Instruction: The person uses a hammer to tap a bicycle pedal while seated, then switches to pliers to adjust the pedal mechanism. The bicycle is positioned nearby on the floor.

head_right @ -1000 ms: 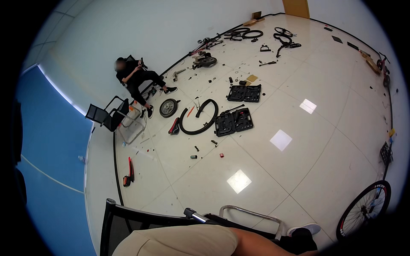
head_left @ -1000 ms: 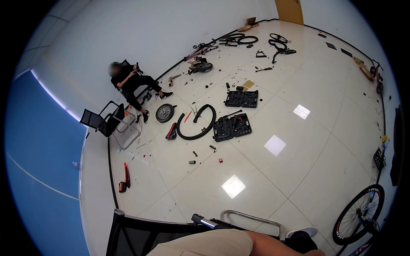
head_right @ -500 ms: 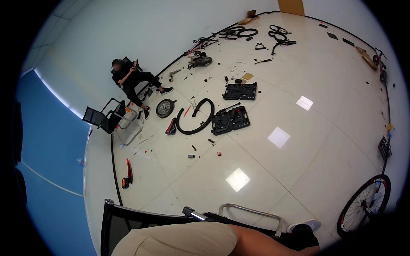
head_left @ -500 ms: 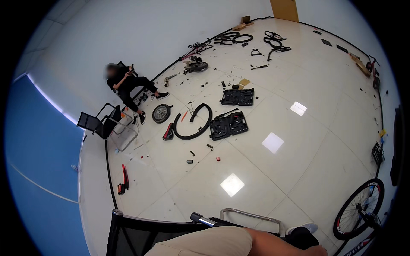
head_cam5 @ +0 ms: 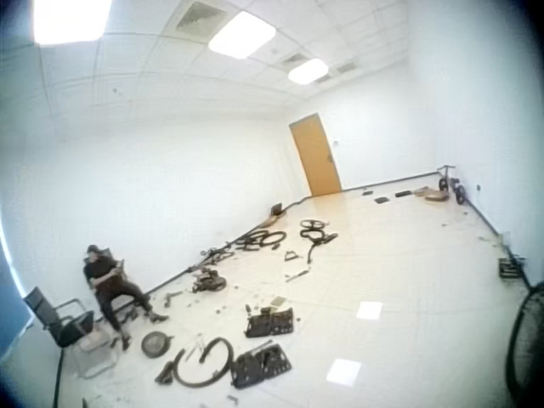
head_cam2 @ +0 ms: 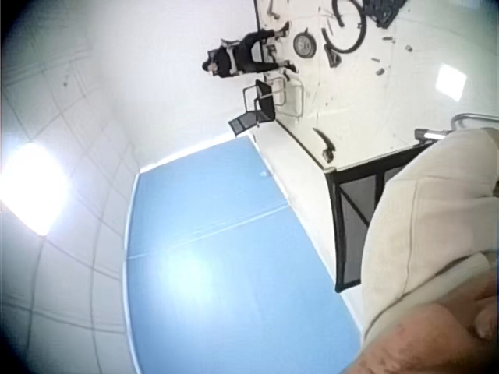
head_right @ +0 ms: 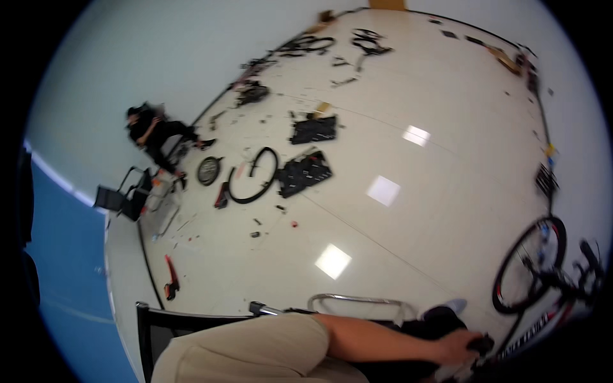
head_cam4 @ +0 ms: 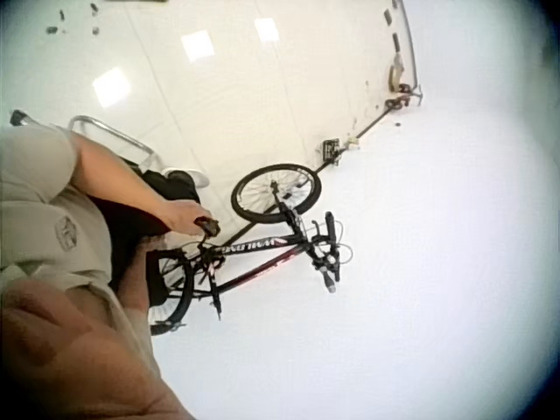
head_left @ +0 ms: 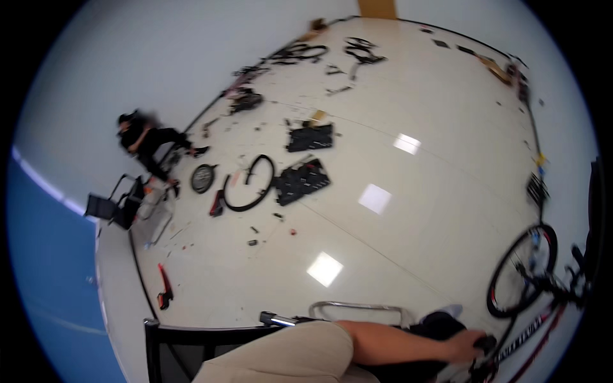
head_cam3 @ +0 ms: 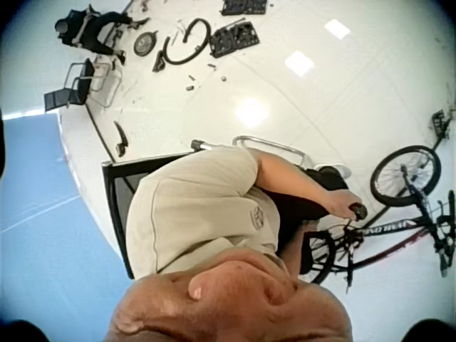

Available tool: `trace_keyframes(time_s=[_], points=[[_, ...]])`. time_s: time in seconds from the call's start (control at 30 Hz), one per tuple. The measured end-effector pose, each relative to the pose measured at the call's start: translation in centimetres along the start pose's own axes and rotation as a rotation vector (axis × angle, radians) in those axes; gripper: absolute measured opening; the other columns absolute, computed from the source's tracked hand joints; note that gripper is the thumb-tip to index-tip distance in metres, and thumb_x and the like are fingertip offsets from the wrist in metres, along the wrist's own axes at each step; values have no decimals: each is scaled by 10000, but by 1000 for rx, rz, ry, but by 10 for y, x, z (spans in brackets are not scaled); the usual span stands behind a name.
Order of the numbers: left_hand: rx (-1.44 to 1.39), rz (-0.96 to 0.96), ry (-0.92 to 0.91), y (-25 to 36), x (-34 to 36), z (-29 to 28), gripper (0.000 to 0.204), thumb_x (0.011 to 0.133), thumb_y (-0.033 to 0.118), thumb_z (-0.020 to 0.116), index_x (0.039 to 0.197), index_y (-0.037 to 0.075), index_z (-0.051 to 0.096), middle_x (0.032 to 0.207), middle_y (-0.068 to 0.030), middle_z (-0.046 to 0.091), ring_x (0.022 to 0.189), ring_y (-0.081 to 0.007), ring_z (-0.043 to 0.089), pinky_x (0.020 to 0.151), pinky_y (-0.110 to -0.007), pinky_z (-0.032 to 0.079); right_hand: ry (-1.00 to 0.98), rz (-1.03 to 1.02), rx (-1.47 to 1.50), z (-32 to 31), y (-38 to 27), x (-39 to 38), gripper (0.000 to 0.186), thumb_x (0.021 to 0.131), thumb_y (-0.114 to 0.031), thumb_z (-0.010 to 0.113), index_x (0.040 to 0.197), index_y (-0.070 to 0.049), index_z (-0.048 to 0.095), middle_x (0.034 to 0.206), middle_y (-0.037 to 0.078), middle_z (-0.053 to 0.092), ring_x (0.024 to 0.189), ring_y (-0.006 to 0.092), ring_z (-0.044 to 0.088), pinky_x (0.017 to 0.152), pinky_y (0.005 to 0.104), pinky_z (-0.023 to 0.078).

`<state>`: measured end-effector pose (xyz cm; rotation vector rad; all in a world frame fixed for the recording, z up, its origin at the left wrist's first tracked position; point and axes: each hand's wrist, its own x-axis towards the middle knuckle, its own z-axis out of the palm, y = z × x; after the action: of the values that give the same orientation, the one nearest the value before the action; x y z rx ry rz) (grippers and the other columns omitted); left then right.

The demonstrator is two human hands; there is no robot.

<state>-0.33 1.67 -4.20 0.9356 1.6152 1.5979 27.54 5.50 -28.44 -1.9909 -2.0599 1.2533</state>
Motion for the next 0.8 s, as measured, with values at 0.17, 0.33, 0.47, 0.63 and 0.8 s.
trace_keyframes(time_s=[0.17,0.33,0.47,0.63,0.8], points=[[-946,-524,-193,16,23,-41,184,908,170,670,1032,39,636,780,-50,651,746,-157,636,714,-349,532,191,-94,-11,12,-16,-40,397,982,-336,526,1204,-26,635,1110,241,677,1070,428,630,904,485,492],[-1298,-631,-22,36,37,-75,164,965,249,634,913,97,603,581,0,546,649,-169,587,661,-403,502,232,28,14,21,-84,-57,399,992,-333,517,1218,-28,636,1119,256,681,1076,438,638,919,484,494],[-1345,-643,-27,50,34,-86,152,981,264,621,967,115,593,510,25,494,664,-162,575,702,-389,495,248,31,57,17,-104,-78,396,997,-333,506,1218,-32,638,1109,257,683,1062,434,645,915,481,496],[-1332,-640,-31,49,31,-87,163,982,277,631,977,115,606,560,9,533,683,-169,585,710,-396,500,249,86,38,15,-116,-89,403,988,-339,508,1224,-39,638,1100,249,690,1048,427,654,914,480,501],[-1325,-568,-23,46,32,-94,171,972,286,652,995,118,672,635,-13,603,762,-206,613,760,-404,491,243,112,28,18,-126,-86,408,974,-338,518,1231,-46,639,1097,236,694,1046,421,655,921,473,504]])
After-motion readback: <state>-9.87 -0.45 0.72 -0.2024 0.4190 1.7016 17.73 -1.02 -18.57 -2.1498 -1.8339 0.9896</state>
